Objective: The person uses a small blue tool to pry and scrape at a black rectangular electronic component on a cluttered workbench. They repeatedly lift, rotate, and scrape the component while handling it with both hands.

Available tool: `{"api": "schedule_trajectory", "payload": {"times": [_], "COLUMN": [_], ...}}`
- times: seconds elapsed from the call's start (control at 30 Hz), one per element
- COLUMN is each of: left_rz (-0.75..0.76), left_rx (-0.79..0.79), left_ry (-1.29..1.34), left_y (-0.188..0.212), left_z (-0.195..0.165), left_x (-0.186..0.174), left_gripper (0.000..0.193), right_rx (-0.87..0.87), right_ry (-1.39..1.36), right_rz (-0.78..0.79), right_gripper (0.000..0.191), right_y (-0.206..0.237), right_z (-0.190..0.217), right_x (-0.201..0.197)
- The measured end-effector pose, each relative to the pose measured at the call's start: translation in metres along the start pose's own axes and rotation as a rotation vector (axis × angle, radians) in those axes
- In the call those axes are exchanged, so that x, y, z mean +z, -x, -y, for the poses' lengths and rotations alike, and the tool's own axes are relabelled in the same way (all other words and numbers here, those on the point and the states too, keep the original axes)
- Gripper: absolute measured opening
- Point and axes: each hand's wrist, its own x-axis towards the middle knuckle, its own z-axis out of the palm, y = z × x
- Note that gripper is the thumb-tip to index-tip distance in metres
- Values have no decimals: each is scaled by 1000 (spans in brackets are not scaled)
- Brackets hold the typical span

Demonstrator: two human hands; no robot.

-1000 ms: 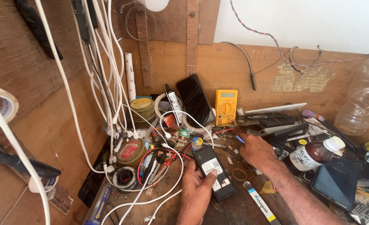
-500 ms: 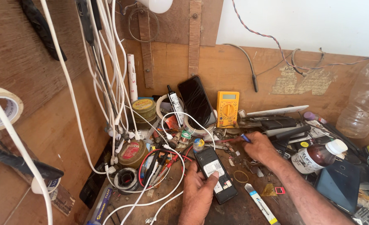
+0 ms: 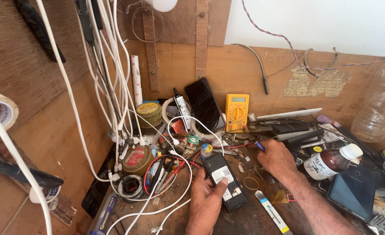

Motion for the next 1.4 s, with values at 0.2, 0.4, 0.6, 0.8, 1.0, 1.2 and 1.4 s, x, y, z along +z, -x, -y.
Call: {"api": "schedule_trajectory", "payload": {"times": [0.2,0.4,0.6,0.8,1.0,1.2,1.4], "left_rz": [-18,-19,-24,6,-8,-2,-16], "left_rx": [-30,-36,-42,-4,-19,-30,-45], "left_ry": [-34,-47,-19,-28,-41,-56,-60], "left_y": [1,3,2,5,6,8,8], "left_z": [-5,-5,-6,-8,-9,-14,-13], "left_x": [2,2,3,3,4,4,4], "left_gripper": [44,42,43,40,39,40,41], "right_rx": [-35,-51,-245,-86,-115,-106,-57], "right_ry": [71,39,-38,3,-40,25,71], "right_rz": [64,150,148,125,-25,-17,-34], "right_gripper": [45,40,33,28,35,35,31], "right_y": [-6,-7,-8,-1,8,8,15], "right_z": [2,4,11,4,-4,2,0], "right_x": [7,8,13,-5,-13,-6,-11]}}
